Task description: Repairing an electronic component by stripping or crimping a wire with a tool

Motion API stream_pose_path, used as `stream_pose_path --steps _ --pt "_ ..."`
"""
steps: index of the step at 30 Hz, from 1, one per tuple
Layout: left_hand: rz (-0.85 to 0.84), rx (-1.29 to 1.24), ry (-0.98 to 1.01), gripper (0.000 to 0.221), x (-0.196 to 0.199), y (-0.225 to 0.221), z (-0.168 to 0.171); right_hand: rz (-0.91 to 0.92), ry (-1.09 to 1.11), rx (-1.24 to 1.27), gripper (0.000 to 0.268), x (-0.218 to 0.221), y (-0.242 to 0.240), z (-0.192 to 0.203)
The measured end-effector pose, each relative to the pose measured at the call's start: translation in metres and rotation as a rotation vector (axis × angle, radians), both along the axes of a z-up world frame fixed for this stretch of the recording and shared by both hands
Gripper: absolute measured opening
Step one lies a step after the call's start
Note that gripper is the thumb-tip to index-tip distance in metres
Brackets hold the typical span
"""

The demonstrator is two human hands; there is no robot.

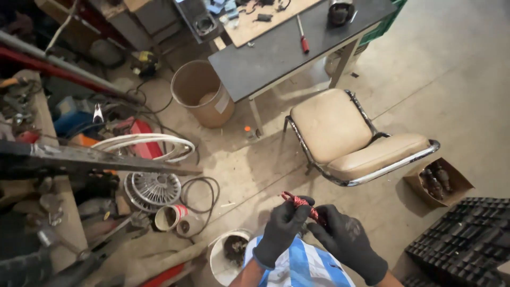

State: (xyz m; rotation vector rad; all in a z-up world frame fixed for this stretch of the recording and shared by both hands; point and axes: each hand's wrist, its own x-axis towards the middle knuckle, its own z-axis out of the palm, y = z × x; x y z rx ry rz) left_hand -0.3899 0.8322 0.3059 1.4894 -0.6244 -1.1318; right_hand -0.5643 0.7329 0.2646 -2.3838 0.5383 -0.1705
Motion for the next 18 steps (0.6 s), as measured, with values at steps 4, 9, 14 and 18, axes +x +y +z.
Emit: stream_pose_path --steps 4,9,14,18 --pt "-0.036 0.084 -0.006 0.036 0.008 0.017 -0.007 -0.189 0.012 -0.128 0.018 0.004 0.019 -0.007" --pt "-0.235 0.058 0.107 0.025 0.034 0.045 0.003 -0.321 -0.011 0.664 0.035 0.015 0.061 0.008" --pt "-0.373 0.083 -0.178 0.033 0.047 0.067 -0.009 -0.688 -0.118 1.793 0.055 0.028 0.106 -0.005" --pt "-0.352 0.047 -0.232 0.035 0.046 0.093 -0.014 -0.628 0.142 0.747 0.028 0.034 0.121 0.044"
